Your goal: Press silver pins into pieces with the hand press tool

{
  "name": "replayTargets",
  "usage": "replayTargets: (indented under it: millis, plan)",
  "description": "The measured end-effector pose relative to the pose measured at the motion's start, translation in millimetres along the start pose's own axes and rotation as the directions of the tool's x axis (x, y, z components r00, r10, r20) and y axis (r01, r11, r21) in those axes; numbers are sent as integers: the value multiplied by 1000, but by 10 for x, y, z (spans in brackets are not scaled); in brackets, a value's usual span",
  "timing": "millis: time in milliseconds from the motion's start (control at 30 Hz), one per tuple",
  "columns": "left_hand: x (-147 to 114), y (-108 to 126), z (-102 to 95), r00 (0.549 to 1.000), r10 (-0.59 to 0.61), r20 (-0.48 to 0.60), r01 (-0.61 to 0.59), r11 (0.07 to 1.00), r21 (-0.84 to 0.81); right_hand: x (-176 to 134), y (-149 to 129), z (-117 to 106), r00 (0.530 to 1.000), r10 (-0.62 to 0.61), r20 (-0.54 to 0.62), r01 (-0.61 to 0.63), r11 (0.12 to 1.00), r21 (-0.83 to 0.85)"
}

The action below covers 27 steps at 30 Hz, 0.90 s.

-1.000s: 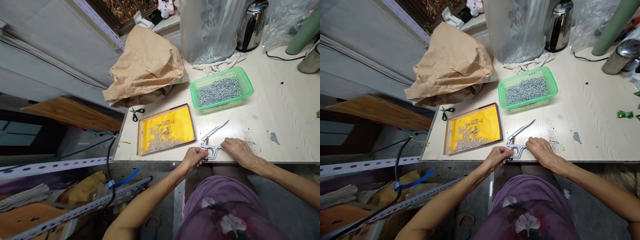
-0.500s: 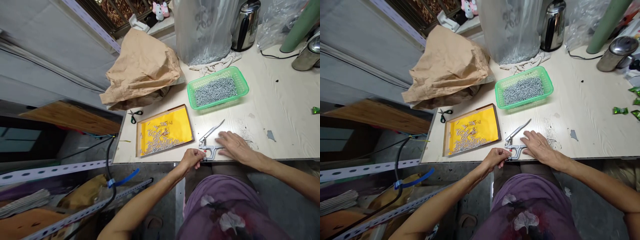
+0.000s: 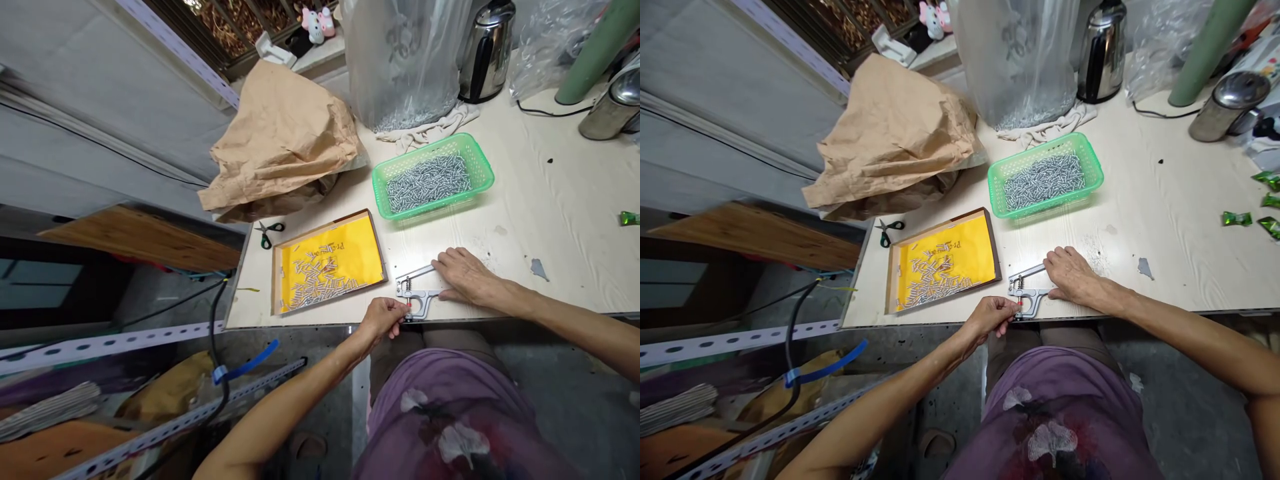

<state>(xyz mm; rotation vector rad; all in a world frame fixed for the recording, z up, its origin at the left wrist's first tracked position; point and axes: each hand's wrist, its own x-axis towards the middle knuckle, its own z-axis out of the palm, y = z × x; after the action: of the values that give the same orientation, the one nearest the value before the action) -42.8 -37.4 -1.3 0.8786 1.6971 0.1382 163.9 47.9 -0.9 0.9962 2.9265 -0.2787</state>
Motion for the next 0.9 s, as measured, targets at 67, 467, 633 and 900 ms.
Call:
replayTargets:
  millis: [67, 467, 633, 900]
  plan:
    - [-34, 3, -4, 971, 205, -121, -174, 959, 222, -48, -28, 17, 1000, -5, -20, 5, 1000, 9]
    - [335, 446, 154, 586, 755, 292, -619, 185, 763, -223, -54, 87, 996, 68, -66, -71, 996, -45]
    - [306, 478, 207, 615, 718, 326, -578, 129, 806, -251, -150, 105, 994, 104, -46, -107, 992, -60]
    - [329, 465, 244, 648, 711, 275, -552, 189, 812, -291, -149, 144, 994, 86, -65, -83, 995, 53]
